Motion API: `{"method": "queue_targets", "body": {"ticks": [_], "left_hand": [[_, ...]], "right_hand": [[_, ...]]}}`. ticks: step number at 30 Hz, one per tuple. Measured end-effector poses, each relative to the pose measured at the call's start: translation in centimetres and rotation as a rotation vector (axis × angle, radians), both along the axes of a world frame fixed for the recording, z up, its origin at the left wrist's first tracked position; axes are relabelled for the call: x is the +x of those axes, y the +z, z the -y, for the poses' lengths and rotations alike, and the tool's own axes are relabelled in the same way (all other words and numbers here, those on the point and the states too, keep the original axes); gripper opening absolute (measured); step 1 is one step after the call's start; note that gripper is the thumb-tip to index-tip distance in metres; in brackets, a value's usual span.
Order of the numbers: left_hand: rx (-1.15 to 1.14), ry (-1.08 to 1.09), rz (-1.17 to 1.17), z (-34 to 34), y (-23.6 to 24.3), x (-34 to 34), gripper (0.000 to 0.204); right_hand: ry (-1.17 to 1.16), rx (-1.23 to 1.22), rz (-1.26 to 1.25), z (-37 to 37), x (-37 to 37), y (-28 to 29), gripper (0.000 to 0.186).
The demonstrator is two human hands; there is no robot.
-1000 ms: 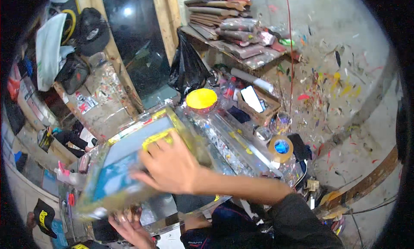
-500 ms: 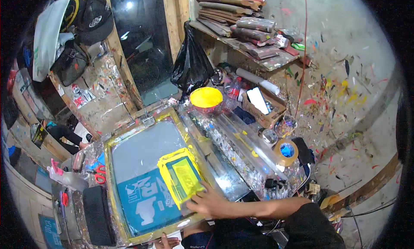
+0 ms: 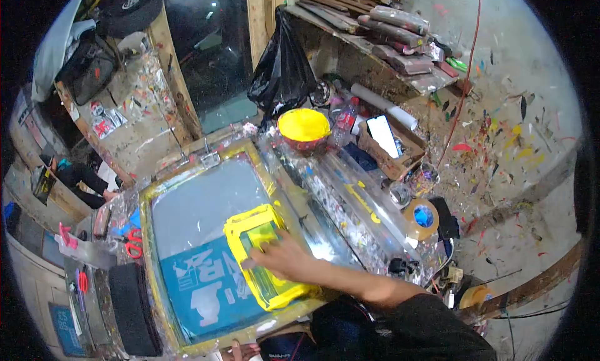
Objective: The person performs screen printing on black fabric panels by placing the panels on a flat surface, lowering a screen frame, applying yellow ink across the screen with a squeegee, and lifting the frame to reveal the printed design.
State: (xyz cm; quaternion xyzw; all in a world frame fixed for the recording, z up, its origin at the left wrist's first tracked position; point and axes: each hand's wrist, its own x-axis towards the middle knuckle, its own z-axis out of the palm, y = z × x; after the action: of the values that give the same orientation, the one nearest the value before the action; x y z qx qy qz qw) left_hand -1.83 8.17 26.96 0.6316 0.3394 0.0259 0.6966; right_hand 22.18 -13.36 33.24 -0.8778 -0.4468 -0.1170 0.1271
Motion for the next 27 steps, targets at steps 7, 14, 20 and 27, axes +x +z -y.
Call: {"method": "queue_targets", "body": {"ticks": [7,14,20,27], "left_hand": [[0.019,0.048,0.105,0.0,-1.6,-0.7,0.038],[0.122,0.004,0.323,-0.6,7.6,-2.1,0.038],[0.692,-0.014,0.580,1.2,13.3,5.2,0.048],[1.525,-1.074,0.128,8.5,4.5,6.8,0.072]], "right_hand": [[0.016,-0.038,-0.059,3.2,-10.6,0.3,0.035],[-0.216,0.384,0.206,1.0,-12.0,7.4,0.034],[-0.147,0.440,0.449,-1.8,-4.4,20.2,0.044],[-0.083,0.314,0.162,-1.6,2.1,30.8,0.049]]}}
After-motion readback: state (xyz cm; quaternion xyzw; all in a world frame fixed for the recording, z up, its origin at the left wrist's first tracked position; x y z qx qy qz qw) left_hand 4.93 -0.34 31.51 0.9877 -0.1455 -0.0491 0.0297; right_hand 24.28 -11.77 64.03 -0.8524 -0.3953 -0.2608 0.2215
